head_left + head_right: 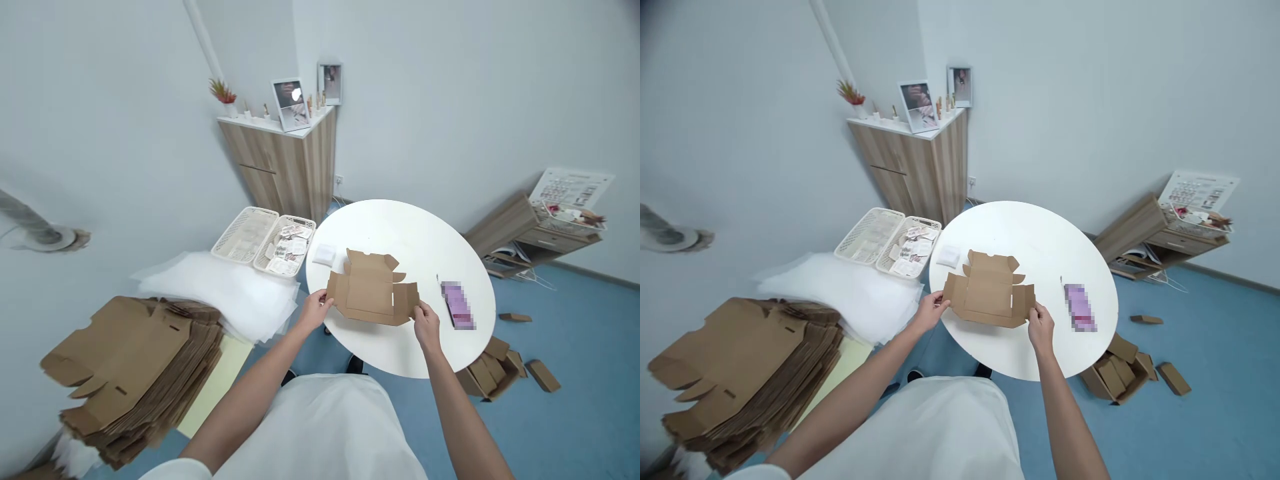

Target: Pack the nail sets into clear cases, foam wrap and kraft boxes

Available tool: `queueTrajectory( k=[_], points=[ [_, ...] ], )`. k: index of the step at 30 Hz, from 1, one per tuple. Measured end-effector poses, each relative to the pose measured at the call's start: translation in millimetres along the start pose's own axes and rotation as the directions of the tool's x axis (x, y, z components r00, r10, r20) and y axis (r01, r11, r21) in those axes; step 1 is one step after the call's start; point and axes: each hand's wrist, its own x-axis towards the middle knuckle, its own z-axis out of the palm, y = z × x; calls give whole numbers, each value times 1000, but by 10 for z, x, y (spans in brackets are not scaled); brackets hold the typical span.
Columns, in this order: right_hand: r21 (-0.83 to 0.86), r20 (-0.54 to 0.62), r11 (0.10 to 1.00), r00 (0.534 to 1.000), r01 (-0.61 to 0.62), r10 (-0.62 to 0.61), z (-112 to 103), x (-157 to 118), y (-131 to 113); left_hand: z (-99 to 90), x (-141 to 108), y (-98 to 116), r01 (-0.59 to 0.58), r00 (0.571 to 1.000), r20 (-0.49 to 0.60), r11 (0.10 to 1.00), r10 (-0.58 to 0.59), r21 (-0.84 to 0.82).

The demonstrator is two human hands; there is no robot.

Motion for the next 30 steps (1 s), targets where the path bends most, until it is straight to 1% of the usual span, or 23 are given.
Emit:
queueTrajectory(
  k=[2,5,7,9,11,13,14,15,16,18,19,20,22,24,25,27,30],
  points=[
    [-74,24,997,999,-23,24,-159,107,109,260,126,65,26,999,43,998,-29,55],
    [-122,104,991,992,-64,76,-281,236,287,587,289,86,55,996,66,987,-66,154],
    [-141,148,987,984,-75,96,-315,290,441,748,365,61,79,993,66,972,-95,222],
    [-171,187,981,975,-90,123,-339,325,611,856,403,29,120,988,59,950,-143,289],
    [-207,213,973,967,-98,143,-364,362,765,918,398,16,134,988,16,919,-151,372],
    [-249,197,965,972,-78,130,-391,433,870,948,357,38,86,996,-23,873,-85,481],
    [-270,181,961,977,-59,111,-401,488,896,959,328,63,33,999,-8,843,-34,537],
    [-290,168,956,982,-39,91,-407,559,904,969,295,95,-38,999,43,810,15,585],
    [-301,169,953,983,-23,77,-405,646,895,980,262,131,-119,991,122,775,54,620],
    [-292,230,956,971,2,69,-375,855,843,1013,203,199,-281,948,304,705,97,652],
    [-276,266,961,961,6,70,-344,971,809,1035,181,226,-341,921,377,674,100,656],
    [-260,300,965,951,9,73,-305,1087,775,1059,164,244,-379,900,427,648,91,661],
    [-234,343,972,933,-25,107,-207,1302,723,1114,151,256,-404,880,472,618,61,674],
    [-205,378,975,912,-88,162,-97,1468,705,1168,164,238,-404,872,489,613,34,679],
    [-208,393,974,904,-94,171,-44,1526,707,1192,178,223,-403,869,495,614,22,679],
    [-249,406,966,899,-66,166,48,1589,723,1228,221,193,-400,865,502,605,1,688],
    [-337,390,941,908,-12,152,142,1576,739,1250,315,168,-402,866,500,557,-29,727]
  ],
)
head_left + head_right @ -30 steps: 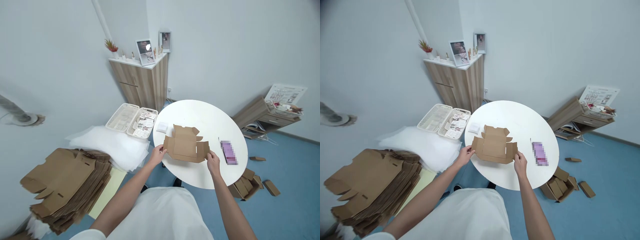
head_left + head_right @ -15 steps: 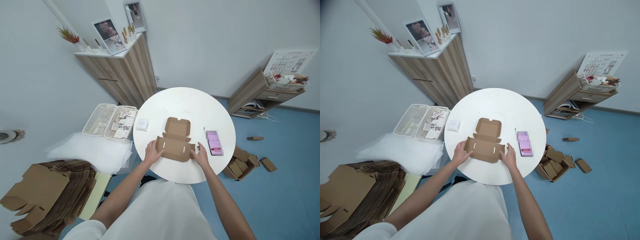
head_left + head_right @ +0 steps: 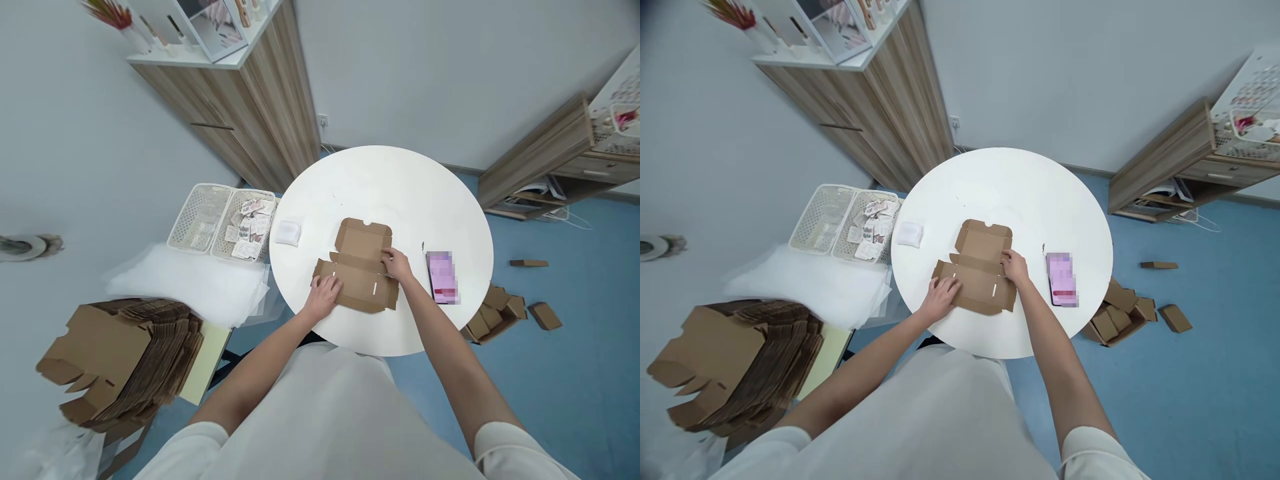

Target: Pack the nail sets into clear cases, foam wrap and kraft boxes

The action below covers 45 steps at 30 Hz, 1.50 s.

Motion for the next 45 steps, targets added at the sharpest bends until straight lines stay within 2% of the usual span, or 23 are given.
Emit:
queueTrajectory(
  k=[6,13,17,19,21,22,23,25,26,27,29,31,33,34,36,37,38,41,45],
  points=[
    [-60,8,998,1000,8,-8,53,-123,-78,-121,224,-155,53,998,13,989,-55,135],
    [-25,102,1000,995,15,-12,-7,-298,-159,-226,427,-297,-48,998,41,979,40,197],
    [-57,144,998,989,-9,17,35,-470,-188,-236,410,-298,-95,996,16,977,93,190],
    [-138,107,990,994,-2,17,83,-605,-217,-219,372,-291,-116,992,-17,976,122,183],
    [-300,-17,954,1000,-6,1,155,-765,-251,-192,333,-281,-125,990,-41,977,133,173],
    [-400,-101,916,994,-14,-29,202,-846,-267,-180,319,-275,-120,990,-47,979,130,164],
    [-483,-124,876,988,21,-92,254,-923,-281,-170,308,-267,-112,991,-49,982,121,155],
    [-598,15,778,973,192,-229,372,-1045,-296,-164,296,-249,-96,993,-49,986,103,136],
    [-632,89,732,962,256,-260,432,-1084,-297,-166,290,-240,-92,994,-49,988,99,127],
    [-655,141,697,953,293,-268,489,-1108,-295,-171,281,-233,-90,994,-47,989,96,118],
    [-687,169,664,954,295,-248,582,-1116,-281,-174,238,-237,-81,995,-47,992,86,96],
    [-702,145,663,964,259,-223,643,-1092,-264,-148,148,-282,-24,998,-64,998,27,50],
    [-699,130,672,968,244,-216,674,-1062,-246,-73,15,-379,116,988,-96,992,-120,-48],
    [-693,131,677,967,248,-219,683,-1050,-238,-20,-61,-444,215,968,-104,969,-228,-123],
    [-681,137,685,963,261,-230,698,-1038,-226,103,-202,-589,388,902,-75,874,-425,-292],
    [-675,137,689,963,263,-234,707,-1038,-223,162,-257,-658,401,895,-34,838,-444,-369],
    [-670,134,695,963,263,-235,718,-1040,-222,212,-293,-719,371,909,-11,822,-416,-431],
    [-653,133,712,965,258,-228,762,-1055,-241,284,-289,-816,304,921,-26,759,-389,-575],
    [-631,144,734,967,253,-209,809,-1082,-294,200,-157,-782,396,869,51,631,-492,-667]
  ],
)
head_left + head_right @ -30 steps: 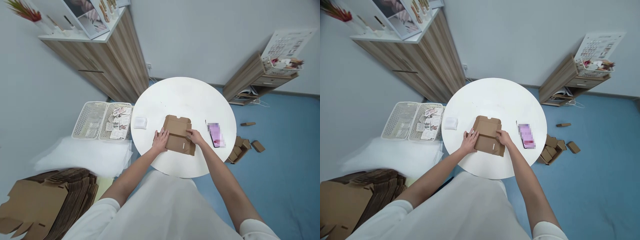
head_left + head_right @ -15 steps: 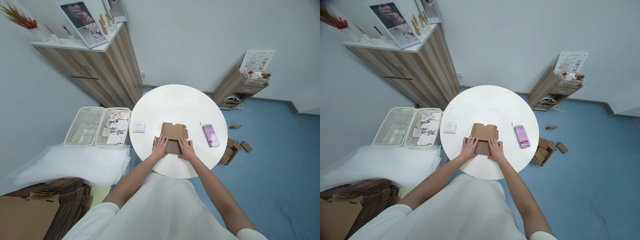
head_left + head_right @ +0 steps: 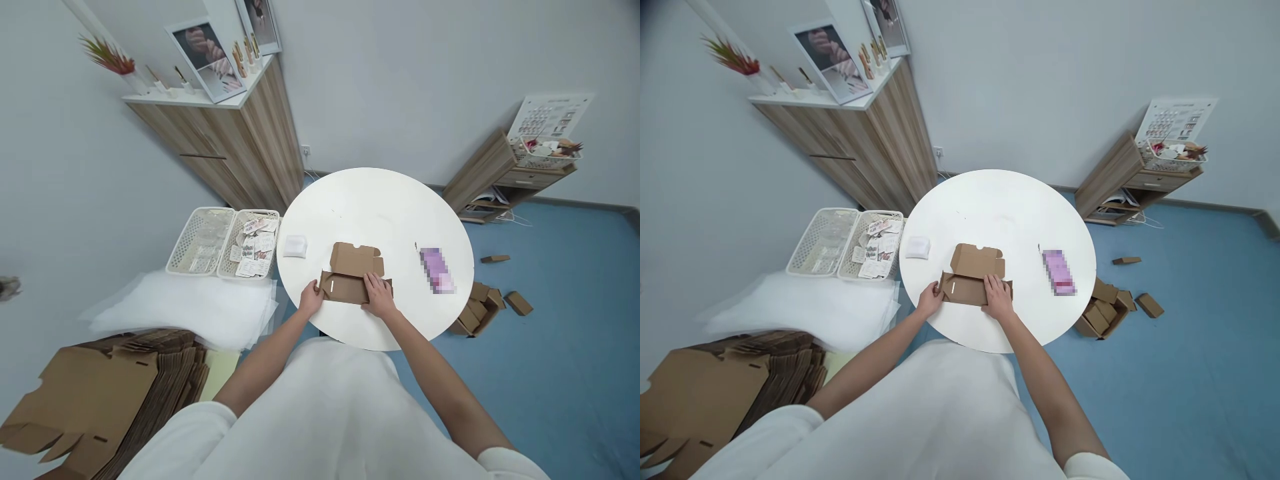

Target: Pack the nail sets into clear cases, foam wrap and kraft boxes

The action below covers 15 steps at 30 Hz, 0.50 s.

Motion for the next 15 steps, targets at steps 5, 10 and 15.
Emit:
queueTrajectory(
  k=[5,10,15],
  points=[
    [58,8,998,1000,-24,24,-25,-14,-55,-17,-62,191,-42,999,2,999,42,13],
    [78,-21,997,1000,-2,3,-17,-9,-91,55,-192,282,-94,995,20,994,93,54],
    [70,-4,996,999,51,-51,-4,-38,-85,54,-157,276,-51,997,66,996,47,71]
  ],
)
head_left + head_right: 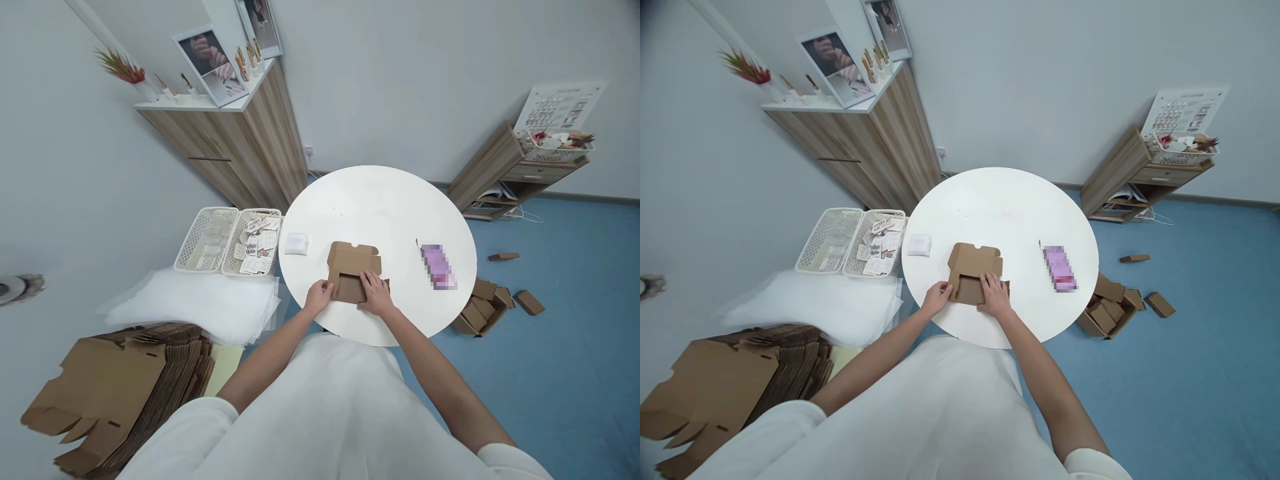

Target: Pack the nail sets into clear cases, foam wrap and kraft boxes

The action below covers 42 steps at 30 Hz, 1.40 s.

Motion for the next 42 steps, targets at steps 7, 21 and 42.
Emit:
queueTrajectory(
  k=[7,21,42],
  points=[
    [-34,93,995,991,95,-92,-37,-33,47,-24,113,-9,55,998,30,981,-61,186],
    [-101,164,988,982,116,-98,-108,-14,67,-25,59,114,15,999,38,905,-35,425],
    [732,48,560,850,-387,525,158,-521,326,-179,71,86,-299,933,315,866,176,401]
  ],
)
